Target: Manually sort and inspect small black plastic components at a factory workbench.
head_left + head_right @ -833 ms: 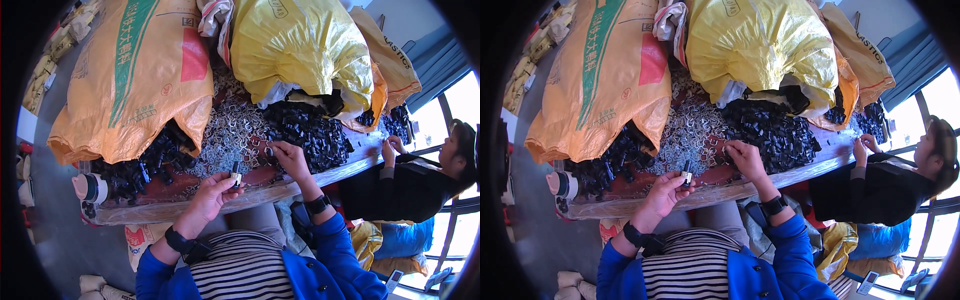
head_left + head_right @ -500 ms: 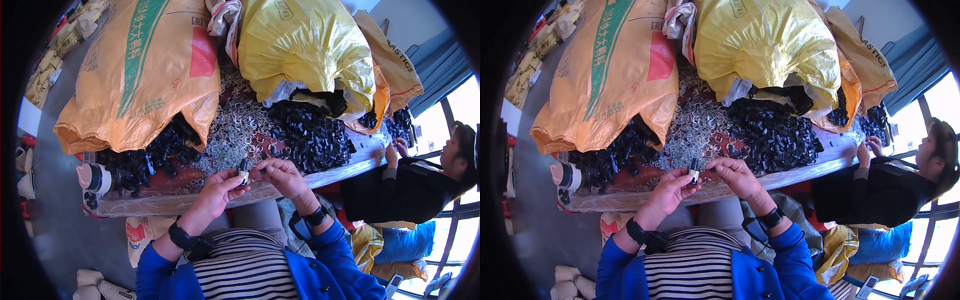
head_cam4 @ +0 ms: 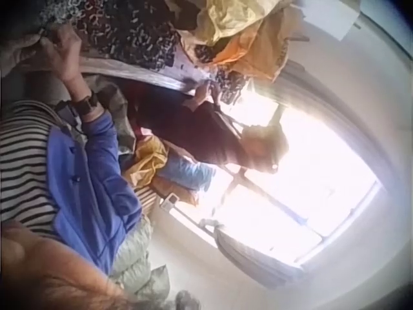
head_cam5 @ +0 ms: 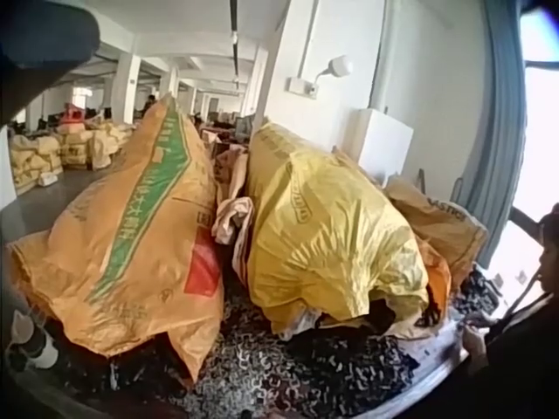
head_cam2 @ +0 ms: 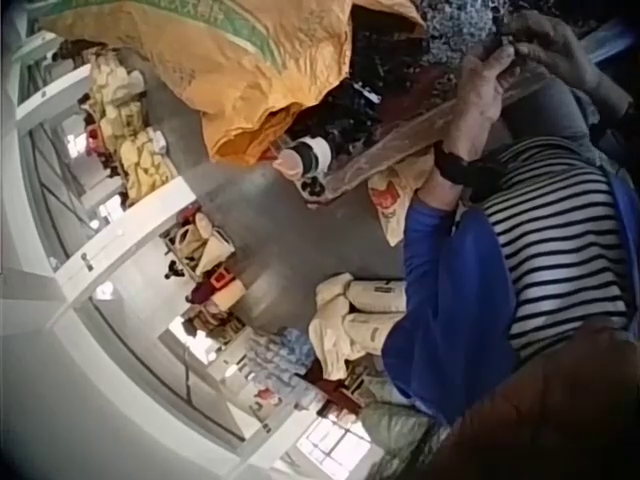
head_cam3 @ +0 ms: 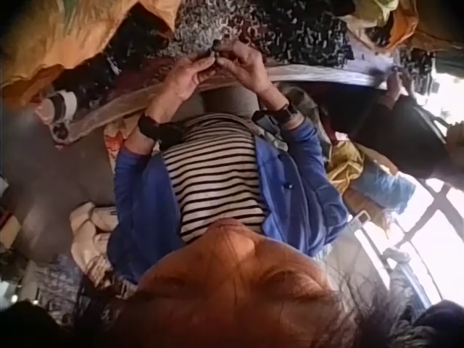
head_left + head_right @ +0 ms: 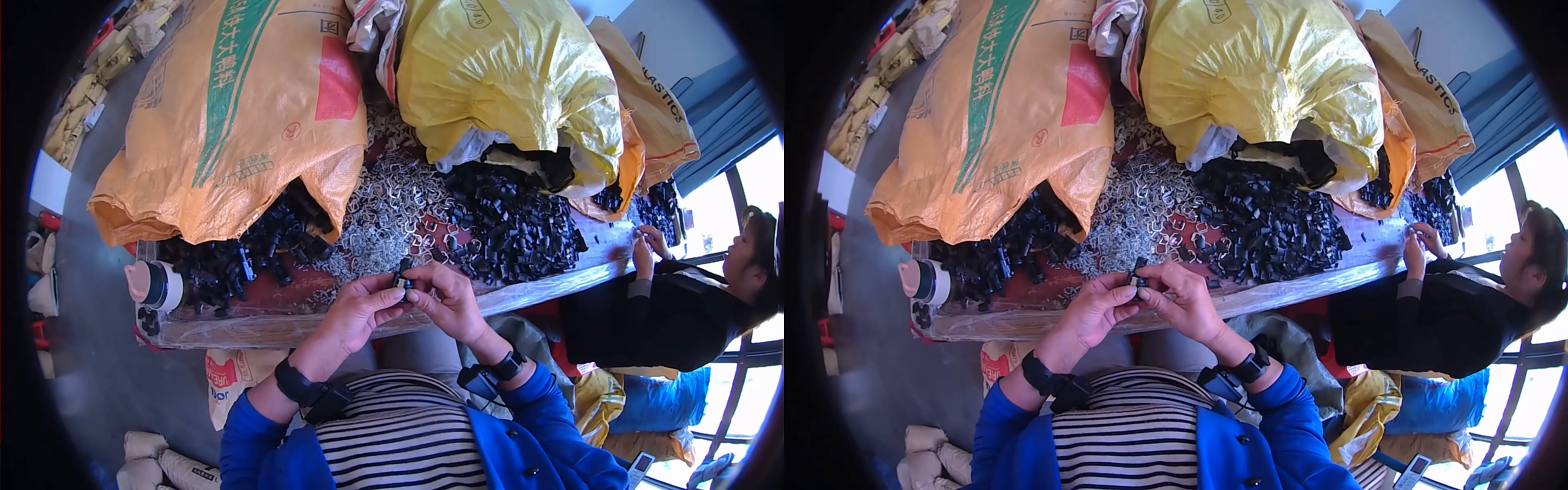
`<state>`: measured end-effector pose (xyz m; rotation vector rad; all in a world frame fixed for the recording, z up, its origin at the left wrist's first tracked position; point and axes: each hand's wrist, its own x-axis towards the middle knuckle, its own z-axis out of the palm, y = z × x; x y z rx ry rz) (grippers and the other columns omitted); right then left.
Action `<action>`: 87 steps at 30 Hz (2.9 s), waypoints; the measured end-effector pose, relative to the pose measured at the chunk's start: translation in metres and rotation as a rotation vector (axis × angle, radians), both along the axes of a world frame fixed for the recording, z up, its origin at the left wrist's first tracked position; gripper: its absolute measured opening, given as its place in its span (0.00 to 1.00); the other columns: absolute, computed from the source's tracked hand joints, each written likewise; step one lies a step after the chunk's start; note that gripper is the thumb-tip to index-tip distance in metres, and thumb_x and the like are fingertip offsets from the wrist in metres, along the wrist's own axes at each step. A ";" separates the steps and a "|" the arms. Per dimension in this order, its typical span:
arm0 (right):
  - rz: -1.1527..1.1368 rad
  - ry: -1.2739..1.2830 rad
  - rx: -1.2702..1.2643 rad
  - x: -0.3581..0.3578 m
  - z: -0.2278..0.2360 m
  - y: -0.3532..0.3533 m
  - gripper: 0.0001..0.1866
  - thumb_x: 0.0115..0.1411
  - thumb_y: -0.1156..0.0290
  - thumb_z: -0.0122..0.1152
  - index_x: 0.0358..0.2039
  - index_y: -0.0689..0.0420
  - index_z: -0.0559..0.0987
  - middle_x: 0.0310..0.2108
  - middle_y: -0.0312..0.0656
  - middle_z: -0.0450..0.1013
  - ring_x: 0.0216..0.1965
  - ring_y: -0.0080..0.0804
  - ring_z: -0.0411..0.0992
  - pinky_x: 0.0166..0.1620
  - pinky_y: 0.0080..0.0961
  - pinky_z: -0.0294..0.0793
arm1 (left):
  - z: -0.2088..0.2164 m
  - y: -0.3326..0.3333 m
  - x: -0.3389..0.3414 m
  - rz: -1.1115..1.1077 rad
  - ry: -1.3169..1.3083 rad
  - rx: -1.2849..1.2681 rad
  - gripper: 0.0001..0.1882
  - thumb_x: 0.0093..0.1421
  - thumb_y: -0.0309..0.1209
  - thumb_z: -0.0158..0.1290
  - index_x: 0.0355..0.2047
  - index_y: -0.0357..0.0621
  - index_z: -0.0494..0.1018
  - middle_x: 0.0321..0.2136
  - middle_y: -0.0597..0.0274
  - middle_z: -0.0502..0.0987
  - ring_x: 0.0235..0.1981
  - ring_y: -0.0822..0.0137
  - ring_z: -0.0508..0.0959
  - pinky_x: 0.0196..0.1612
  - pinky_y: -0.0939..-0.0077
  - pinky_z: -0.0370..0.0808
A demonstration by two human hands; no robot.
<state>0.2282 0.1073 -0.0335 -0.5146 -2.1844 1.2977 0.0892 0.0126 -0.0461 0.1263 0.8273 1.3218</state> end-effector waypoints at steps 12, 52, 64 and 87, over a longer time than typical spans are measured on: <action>-0.087 0.085 0.459 0.013 -0.009 0.000 0.16 0.41 0.68 0.62 0.31 0.60 0.73 0.20 0.41 0.65 0.21 0.33 0.65 0.24 0.24 0.65 | 0.000 0.002 0.013 -0.128 -0.011 -0.008 0.11 0.54 0.29 0.46 0.36 0.36 0.68 0.29 0.59 0.73 0.28 0.69 0.75 0.30 0.83 0.74; -0.789 -0.865 0.627 0.048 -0.027 0.253 0.17 0.45 0.69 0.51 0.38 0.53 0.67 0.44 0.51 0.56 0.36 0.50 0.66 0.35 0.39 0.69 | 0.001 -0.005 -0.014 -0.017 0.096 0.105 0.14 0.55 0.28 0.44 0.42 0.43 0.59 0.32 0.50 0.71 0.30 0.64 0.74 0.30 0.80 0.72; -0.577 -0.064 0.177 0.070 0.009 0.160 0.12 0.46 0.76 0.53 0.34 0.58 0.65 0.36 0.41 0.64 0.29 0.30 0.67 0.30 0.23 0.69 | -0.001 0.003 -0.006 -0.030 0.108 0.087 0.13 0.55 0.29 0.43 0.41 0.40 0.60 0.32 0.50 0.71 0.30 0.64 0.74 0.30 0.81 0.73; 0.183 -0.035 -0.286 0.030 -0.001 0.028 0.22 0.44 0.65 0.61 0.38 0.64 0.69 0.32 0.42 0.69 0.34 0.26 0.67 0.38 0.23 0.66 | 0.011 0.004 -0.017 -0.231 0.453 0.142 0.12 0.50 0.27 0.50 0.36 0.35 0.67 0.21 0.64 0.71 0.21 0.78 0.70 0.23 0.86 0.68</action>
